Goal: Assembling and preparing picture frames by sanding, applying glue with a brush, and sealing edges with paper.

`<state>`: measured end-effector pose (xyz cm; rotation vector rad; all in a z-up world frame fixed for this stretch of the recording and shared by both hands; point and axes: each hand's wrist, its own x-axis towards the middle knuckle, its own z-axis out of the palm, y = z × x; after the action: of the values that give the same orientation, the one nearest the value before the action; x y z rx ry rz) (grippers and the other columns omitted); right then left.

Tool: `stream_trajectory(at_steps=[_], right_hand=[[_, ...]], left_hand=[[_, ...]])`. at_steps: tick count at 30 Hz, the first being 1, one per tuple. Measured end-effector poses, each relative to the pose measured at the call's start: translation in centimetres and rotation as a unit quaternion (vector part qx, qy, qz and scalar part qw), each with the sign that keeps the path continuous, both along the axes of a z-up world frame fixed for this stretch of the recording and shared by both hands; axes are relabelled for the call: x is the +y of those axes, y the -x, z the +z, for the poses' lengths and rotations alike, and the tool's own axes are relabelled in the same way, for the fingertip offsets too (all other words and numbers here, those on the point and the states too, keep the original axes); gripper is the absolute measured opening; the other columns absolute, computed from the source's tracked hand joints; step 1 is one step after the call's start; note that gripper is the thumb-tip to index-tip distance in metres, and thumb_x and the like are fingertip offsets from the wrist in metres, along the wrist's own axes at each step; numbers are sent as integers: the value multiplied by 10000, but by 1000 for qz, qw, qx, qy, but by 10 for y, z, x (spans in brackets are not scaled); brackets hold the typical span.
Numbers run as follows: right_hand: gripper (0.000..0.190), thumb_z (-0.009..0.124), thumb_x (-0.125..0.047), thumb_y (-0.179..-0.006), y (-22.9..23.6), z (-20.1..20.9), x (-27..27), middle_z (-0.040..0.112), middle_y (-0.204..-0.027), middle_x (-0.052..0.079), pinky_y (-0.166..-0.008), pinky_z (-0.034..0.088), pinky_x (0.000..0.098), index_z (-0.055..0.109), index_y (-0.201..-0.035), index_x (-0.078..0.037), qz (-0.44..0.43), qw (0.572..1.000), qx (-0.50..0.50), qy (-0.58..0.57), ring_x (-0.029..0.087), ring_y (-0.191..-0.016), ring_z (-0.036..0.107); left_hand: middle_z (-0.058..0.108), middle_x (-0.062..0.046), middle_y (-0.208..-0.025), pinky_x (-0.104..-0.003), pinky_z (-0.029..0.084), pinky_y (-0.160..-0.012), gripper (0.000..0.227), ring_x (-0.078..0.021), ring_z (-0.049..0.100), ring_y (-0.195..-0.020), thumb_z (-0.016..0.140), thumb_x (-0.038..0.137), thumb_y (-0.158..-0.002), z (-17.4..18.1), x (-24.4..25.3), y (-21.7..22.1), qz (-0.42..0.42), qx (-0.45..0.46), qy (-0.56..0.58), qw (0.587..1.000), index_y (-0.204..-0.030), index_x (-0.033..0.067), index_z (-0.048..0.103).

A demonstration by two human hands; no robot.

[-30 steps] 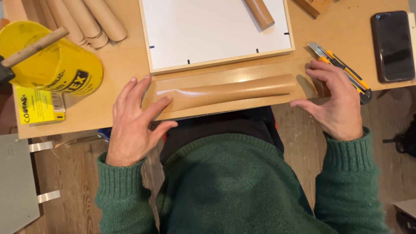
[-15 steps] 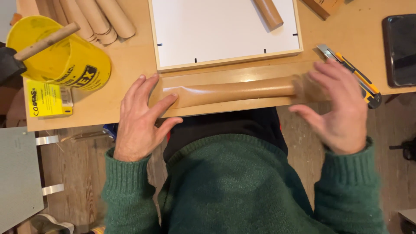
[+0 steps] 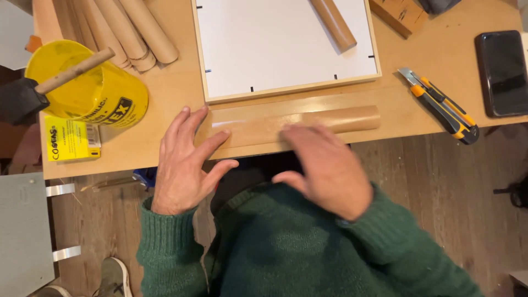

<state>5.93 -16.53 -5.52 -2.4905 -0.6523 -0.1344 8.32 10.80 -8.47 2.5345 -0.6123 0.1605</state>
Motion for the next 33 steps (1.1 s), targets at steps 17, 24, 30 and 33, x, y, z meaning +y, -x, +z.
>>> stream_trajectory(at_steps=[17,24,30,33], right_hand=[[287,808,-80,-952,-24,45,-26,729,-1145,131,-1099,539,437,679,-1201,-18,-81,984,-144,60,301,-1075,709],[241,810,-82,-977,-98,61,78,727,-1145,87,-894,571,359,693,-1182,-35,189,964,-186,-2,260,-1053,688],[196,767,-158,-949,-162,65,183,667,-1011,61,-882,513,396,619,-1040,-67,273,912,-305,24,261,-1029,620],[166,707,-185,-1047,-186,49,203,658,-965,47,-863,501,406,597,-999,-70,291,905,-297,86,254,-1005,624]], left_hand=[[499,-228,-1492,-549,365,-1195,432,-478,410,-1444,873,353,-811,-13,10,3,21,-61,75,995,-1107,70,736],[497,-202,-1521,-527,373,-1195,402,-440,423,-1455,863,351,-803,-11,15,6,10,-58,125,990,-1083,92,739],[483,-211,-1497,-533,376,-1195,465,-438,429,-1437,860,372,-821,-19,19,6,12,-46,139,989,-1148,74,717],[512,-180,-1500,-533,371,-1200,465,-423,434,-1443,856,382,-809,-13,21,6,8,-53,138,989,-1136,83,718]])
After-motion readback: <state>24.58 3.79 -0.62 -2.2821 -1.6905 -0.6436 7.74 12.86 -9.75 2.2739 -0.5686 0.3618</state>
